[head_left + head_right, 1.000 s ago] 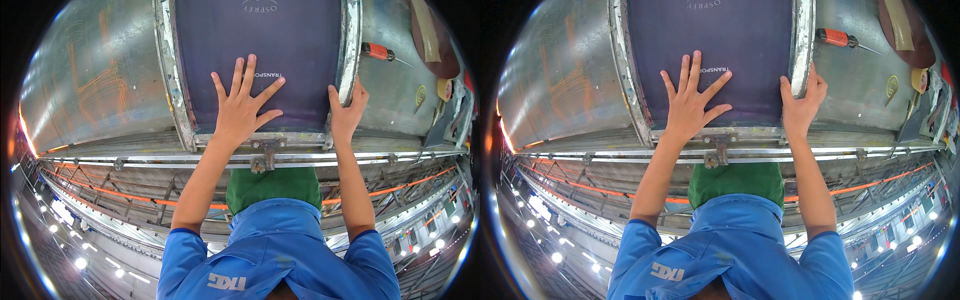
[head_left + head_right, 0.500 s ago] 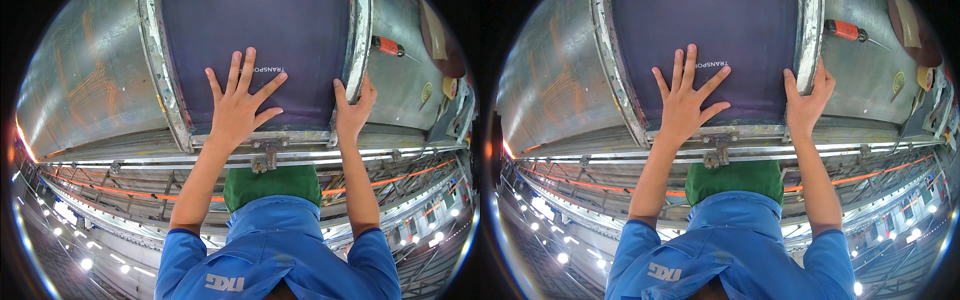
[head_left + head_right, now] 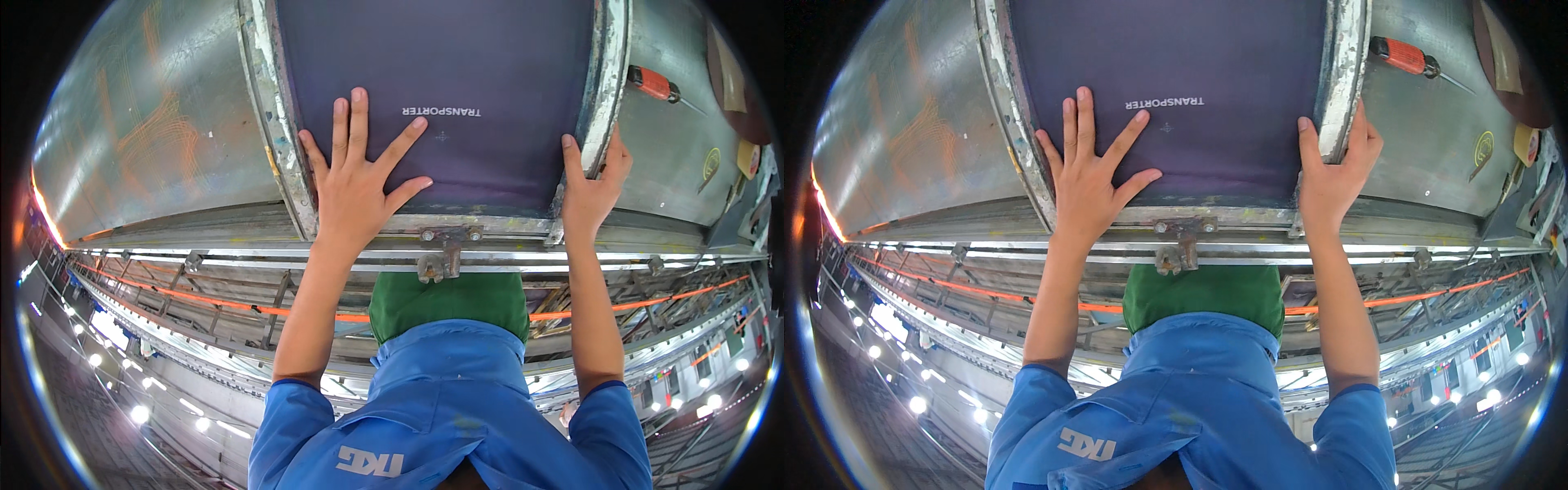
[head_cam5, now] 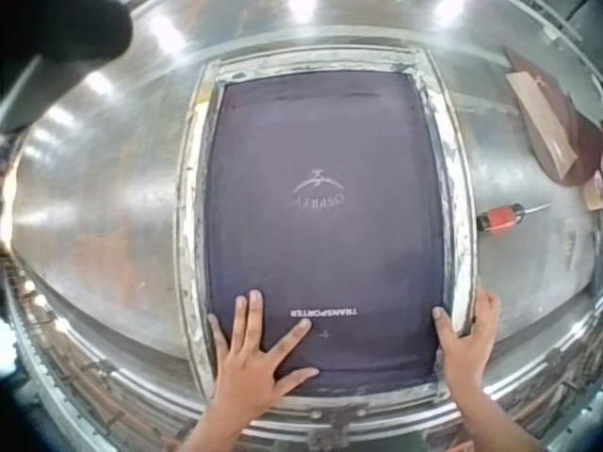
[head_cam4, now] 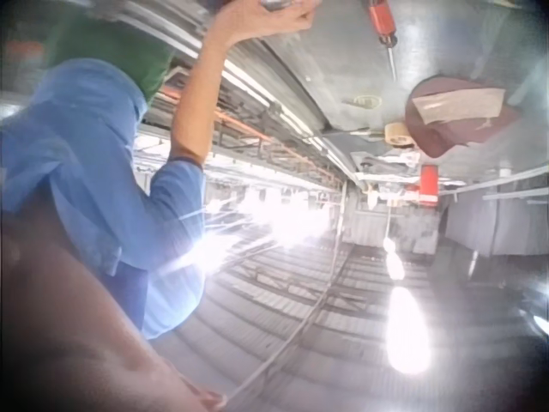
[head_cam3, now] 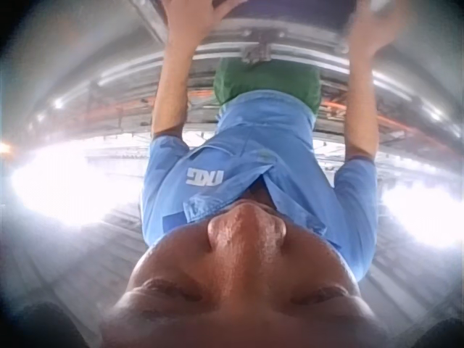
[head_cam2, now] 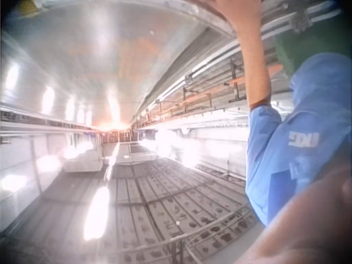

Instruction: The person handles a black cutout and a white cutout, positioning them against a metal frame. They then place a purple Osprey-branded panel into the frame and press it into place.

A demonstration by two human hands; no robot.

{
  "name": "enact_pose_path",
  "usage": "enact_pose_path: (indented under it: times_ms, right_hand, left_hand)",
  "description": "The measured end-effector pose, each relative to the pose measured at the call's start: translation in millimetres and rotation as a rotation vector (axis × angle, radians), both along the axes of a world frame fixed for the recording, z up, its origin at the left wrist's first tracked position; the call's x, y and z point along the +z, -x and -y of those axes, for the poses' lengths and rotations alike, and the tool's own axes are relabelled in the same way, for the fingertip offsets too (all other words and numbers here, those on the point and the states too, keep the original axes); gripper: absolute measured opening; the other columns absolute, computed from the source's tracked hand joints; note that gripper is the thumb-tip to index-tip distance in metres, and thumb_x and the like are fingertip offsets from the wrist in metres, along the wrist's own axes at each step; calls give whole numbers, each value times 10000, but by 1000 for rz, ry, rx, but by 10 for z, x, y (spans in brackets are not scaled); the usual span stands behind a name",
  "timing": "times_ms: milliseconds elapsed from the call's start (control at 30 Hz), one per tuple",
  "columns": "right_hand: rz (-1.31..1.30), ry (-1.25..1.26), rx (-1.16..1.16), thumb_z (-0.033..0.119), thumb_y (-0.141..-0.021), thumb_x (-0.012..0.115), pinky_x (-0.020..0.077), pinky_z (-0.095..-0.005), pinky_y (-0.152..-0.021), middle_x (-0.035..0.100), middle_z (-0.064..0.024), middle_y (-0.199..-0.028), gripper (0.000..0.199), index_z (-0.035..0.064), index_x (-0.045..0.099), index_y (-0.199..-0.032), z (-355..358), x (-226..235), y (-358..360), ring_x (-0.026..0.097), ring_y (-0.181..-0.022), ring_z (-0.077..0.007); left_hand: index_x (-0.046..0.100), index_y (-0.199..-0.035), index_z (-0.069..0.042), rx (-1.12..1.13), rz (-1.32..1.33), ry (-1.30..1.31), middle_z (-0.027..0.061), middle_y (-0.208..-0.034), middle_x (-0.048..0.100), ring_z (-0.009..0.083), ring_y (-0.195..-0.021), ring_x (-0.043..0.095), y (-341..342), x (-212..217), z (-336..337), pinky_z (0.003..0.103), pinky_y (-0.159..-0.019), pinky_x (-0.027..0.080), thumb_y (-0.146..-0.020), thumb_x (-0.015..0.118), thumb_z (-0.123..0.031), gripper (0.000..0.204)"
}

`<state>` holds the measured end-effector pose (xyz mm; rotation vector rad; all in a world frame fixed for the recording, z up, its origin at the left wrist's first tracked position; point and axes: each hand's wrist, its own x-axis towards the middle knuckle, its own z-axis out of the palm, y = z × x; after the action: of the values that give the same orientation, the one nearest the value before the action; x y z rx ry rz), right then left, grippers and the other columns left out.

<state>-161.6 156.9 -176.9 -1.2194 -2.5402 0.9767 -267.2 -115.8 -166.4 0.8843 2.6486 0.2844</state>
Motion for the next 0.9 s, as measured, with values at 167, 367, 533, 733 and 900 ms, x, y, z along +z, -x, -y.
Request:
enact_pose_path:
  times_ms: [167,367,533,733,900]
  right_hand:
    - [5,-13,13,259,-862,820,433,-395,-989,487,-125,-1222,704,81,523,-1475,-12,-14,-5,528,-1147,-275]
    - [-6,0,0,246,-862,816,438,-393,-975,492,-129,-1219,696,57,525,-1466,2,4,0,535,-1135,-276]
    - [0,3,-5,261,-899,800,424,-369,-1027,520,-123,-1276,649,46,538,-1452,12,7,5,561,-1177,-248]
    - [-22,12,-2,204,-872,805,437,-383,-975,492,-122,-1219,667,44,527,-1457,8,-9,9,535,-1136,-264]
    - [-19,23,10,204,-878,801,423,-391,-995,482,-126,-1231,676,49,513,-1470,-2,22,23,518,-1160,-267]
  left_hand:
    - [482,-1489,-484,13,4,-5,186,-1692,183,405,-1551,195,-10,2,14,769,-1141,111,-834,628,-695,704]
    - [544,-1464,-434,13,34,-14,201,-1697,157,423,-1557,162,2,8,8,758,-1147,76,-823,685,-664,696]
    - [491,-1481,-486,20,26,-7,183,-1696,170,407,-1555,179,3,6,10,769,-1142,110,-832,651,-683,697]
    - [455,-1492,-519,22,23,5,178,-1693,184,402,-1548,206,2,-3,13,773,-1139,136,-834,639,-691,705]
    - [455,-1494,-514,24,30,-6,183,-1688,197,414,-1540,219,15,12,1,770,-1140,138,-830,649,-684,713]
